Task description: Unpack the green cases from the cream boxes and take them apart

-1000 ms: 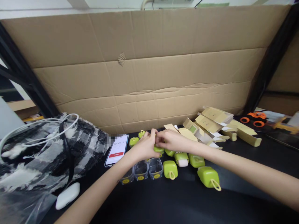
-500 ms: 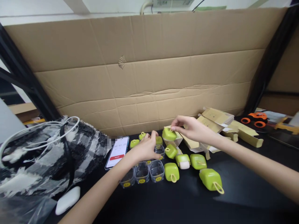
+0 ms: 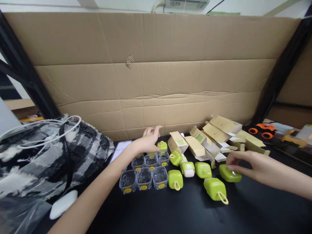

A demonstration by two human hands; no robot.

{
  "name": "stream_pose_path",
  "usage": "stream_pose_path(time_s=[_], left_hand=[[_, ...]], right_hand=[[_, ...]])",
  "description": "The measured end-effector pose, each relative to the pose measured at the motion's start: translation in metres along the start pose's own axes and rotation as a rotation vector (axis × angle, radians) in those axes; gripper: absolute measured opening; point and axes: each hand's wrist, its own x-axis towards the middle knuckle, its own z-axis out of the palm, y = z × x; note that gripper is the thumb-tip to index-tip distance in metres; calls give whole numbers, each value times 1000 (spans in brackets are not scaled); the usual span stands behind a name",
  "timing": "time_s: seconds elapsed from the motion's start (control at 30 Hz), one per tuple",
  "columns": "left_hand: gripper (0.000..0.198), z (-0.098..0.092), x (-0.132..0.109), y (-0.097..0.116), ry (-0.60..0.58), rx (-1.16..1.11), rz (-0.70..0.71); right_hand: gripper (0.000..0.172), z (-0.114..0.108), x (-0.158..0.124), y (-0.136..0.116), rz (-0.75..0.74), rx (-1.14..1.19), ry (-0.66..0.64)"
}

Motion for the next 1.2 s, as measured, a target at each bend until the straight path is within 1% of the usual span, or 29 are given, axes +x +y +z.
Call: stream_pose_path(time_s=[0.07, 0.13, 0.2, 0.23, 0.3, 0.33, 0.4, 0.47, 0.5, 0.57, 0.63, 0.77, 1.0, 1.1, 1.2], left_hand=[[87, -1, 7, -5, -44, 11, 7], [88, 0, 12, -8, -81, 16, 19], [88, 1, 14, -11, -104, 21, 29], [89, 2, 15, -12, -110, 25, 31], [89, 3, 16, -13, -115, 37, 32], [84, 3, 17, -14, -116, 45, 32], [66, 3, 17, -15, -119, 61, 33], [47, 3, 18, -15, -118, 73, 37], [42, 2, 18, -16, -114, 77, 38], [40, 3, 19, -16, -105, 85, 38], [40, 4, 20, -15, -95, 92, 35], [38, 9, 22, -12, -66, 111, 22], [37, 14, 23, -8, -31, 147, 4], [37, 14, 24, -9, -21, 162, 1], [38, 13, 24, -10, -19, 159, 3]], right_hand=[[22, -4, 5, -7, -14, -26, 2], [27, -10, 17, -22, -69, -16, 73], [30, -12, 38, -44, -161, 18, 161], [29, -11, 51, -55, -214, 28, 178], [23, -4, 81, -78, -286, 23, 167], [20, 3, 96, -88, -305, 11, 150], [16, 17, 126, -102, -321, -28, 114], [19, 33, 149, -110, -324, -74, 73], [21, 39, 158, -112, -324, -95, 52], [24, 49, 171, -111, -322, -128, 16], [24, 54, 177, -109, -319, -151, -3], [24, 56, 180, -105, -308, -177, -4], [25, 60, 180, -109, -293, -156, 47], [24, 53, 180, -113, -282, -117, 119], [23, 32, 173, -114, -270, -79, 209]])
